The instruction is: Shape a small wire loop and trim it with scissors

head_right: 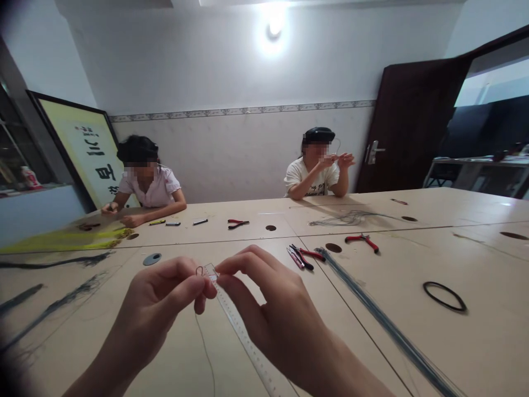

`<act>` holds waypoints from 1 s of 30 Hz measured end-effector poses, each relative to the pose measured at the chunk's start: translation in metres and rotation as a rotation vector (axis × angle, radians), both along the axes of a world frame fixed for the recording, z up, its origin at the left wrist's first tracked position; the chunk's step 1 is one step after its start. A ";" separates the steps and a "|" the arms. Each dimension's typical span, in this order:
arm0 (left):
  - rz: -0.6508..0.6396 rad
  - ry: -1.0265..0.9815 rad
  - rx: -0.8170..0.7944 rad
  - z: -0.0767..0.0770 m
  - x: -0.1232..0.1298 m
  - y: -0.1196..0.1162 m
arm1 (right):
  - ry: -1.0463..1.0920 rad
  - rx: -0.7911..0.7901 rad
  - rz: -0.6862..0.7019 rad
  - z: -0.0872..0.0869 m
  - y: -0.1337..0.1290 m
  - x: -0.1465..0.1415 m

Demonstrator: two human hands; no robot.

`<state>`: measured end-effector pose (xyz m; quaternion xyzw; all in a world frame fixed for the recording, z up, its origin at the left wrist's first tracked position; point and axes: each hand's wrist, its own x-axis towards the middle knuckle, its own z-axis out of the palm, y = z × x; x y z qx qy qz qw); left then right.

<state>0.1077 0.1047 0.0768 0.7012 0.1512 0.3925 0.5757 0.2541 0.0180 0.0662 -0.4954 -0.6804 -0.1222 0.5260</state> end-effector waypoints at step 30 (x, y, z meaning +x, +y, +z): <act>0.128 -0.040 0.295 -0.011 0.005 -0.011 | -0.159 0.130 -0.078 -0.004 -0.003 -0.010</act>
